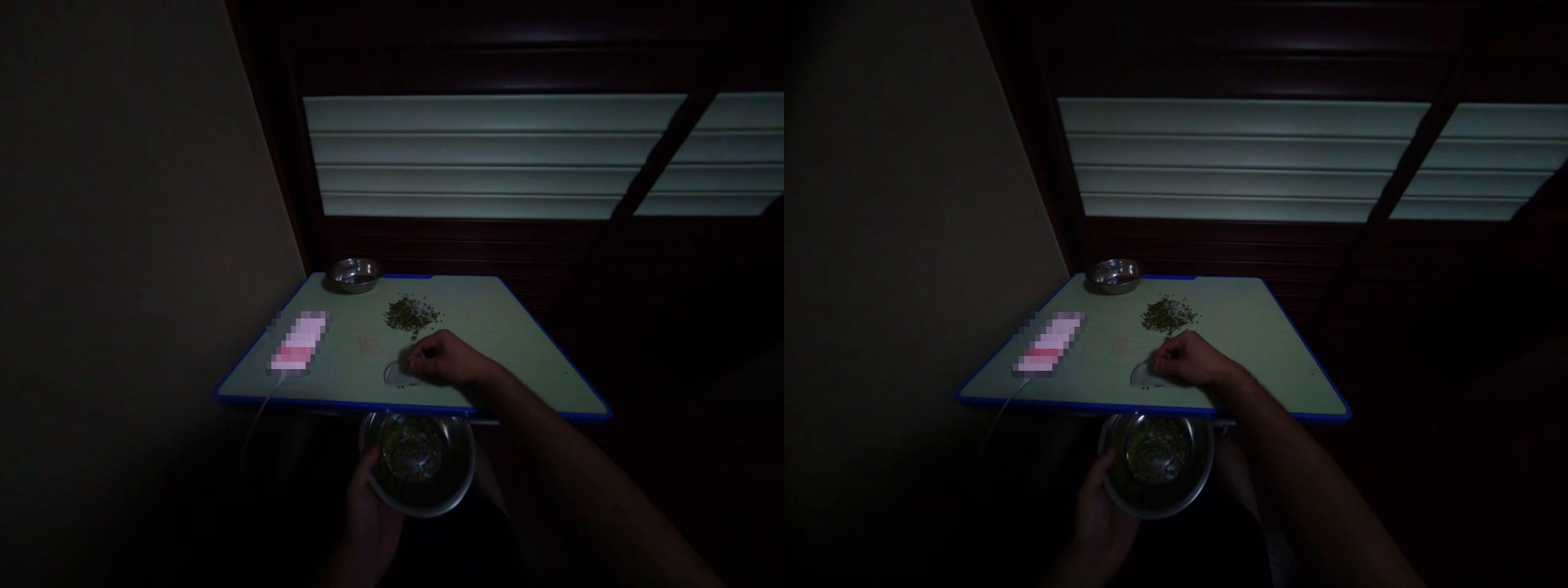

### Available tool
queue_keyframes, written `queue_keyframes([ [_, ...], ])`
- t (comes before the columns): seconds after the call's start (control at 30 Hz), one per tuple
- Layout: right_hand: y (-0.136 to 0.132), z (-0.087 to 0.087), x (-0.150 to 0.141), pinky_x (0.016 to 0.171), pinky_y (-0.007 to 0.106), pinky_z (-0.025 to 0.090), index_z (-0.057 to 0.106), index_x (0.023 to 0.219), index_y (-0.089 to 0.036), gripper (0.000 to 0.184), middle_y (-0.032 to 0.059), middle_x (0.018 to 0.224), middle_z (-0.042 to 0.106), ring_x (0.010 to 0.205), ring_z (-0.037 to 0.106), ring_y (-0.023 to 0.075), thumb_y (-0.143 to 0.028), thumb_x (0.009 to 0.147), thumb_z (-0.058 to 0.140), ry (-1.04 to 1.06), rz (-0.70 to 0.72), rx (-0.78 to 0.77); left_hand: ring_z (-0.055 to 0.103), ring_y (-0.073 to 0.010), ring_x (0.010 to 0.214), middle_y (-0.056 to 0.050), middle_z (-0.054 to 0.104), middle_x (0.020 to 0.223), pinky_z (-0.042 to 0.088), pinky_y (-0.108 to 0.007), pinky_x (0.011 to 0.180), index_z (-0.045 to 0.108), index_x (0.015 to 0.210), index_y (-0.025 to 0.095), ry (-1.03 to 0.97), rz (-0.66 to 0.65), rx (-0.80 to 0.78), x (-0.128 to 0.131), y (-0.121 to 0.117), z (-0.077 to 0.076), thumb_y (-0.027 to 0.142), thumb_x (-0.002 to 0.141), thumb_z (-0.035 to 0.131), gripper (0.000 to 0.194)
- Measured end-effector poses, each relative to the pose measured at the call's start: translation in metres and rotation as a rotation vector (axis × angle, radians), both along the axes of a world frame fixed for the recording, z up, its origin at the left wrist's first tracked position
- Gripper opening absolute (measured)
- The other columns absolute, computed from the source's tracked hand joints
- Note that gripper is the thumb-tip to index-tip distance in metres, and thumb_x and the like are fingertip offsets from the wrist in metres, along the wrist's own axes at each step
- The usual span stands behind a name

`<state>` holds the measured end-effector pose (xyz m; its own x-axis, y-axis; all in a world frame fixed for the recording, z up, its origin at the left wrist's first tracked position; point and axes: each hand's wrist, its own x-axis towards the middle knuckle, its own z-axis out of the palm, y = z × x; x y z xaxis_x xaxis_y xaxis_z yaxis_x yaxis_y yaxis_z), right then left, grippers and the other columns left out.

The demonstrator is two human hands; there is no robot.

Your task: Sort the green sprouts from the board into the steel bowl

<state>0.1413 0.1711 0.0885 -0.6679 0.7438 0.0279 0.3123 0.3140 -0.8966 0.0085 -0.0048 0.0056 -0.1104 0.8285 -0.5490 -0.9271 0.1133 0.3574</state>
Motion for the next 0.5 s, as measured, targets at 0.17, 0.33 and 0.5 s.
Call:
queue_keyframes([
  [0.17,-0.007,0.004,0.008,0.05,0.021,0.036,0.071,0.077,-0.011,0.026,-0.001,0.059,0.057,0.053,0.043,0.008,-0.037,0.074,0.067,-0.07,0.047,-0.012,0.069,-0.0239,0.094,-0.007,0.078,0.092,0.046,-0.043,0.097,0.075,0.092,0.021,-0.004,0.008,-0.01,0.0,0.0,-0.001,0.024,0.083,0.054,0.023],
  [0.33,-0.017,0.009,0.011,0.049,0.021,0.034,0.07,0.075,-0.012,0.023,-0.0025,0.057,0.054,0.05,0.042,0.0077,-0.035,0.076,0.066,-0.112,0.103,-0.055,0.07,-0.0235,0.091,-0.008,0.078,0.09,0.047,-0.042,0.096,0.075,0.088,0.019,-0.016,-0.005,-0.012,0.001,0.002,-0.001,0.024,0.084,0.052,0.024],
  [0.5,-0.021,0.009,0.011,0.053,0.022,0.037,0.07,0.075,-0.012,0.023,-0.0018,0.061,0.057,0.053,0.044,0.0078,-0.036,0.076,0.067,-0.101,0.107,-0.042,0.07,-0.0243,0.092,-0.007,0.078,0.087,0.046,-0.043,0.097,0.075,0.087,0.02,-0.017,-0.029,-0.009,0.002,0.003,-0.005,0.023,0.084,0.052,0.023],
])
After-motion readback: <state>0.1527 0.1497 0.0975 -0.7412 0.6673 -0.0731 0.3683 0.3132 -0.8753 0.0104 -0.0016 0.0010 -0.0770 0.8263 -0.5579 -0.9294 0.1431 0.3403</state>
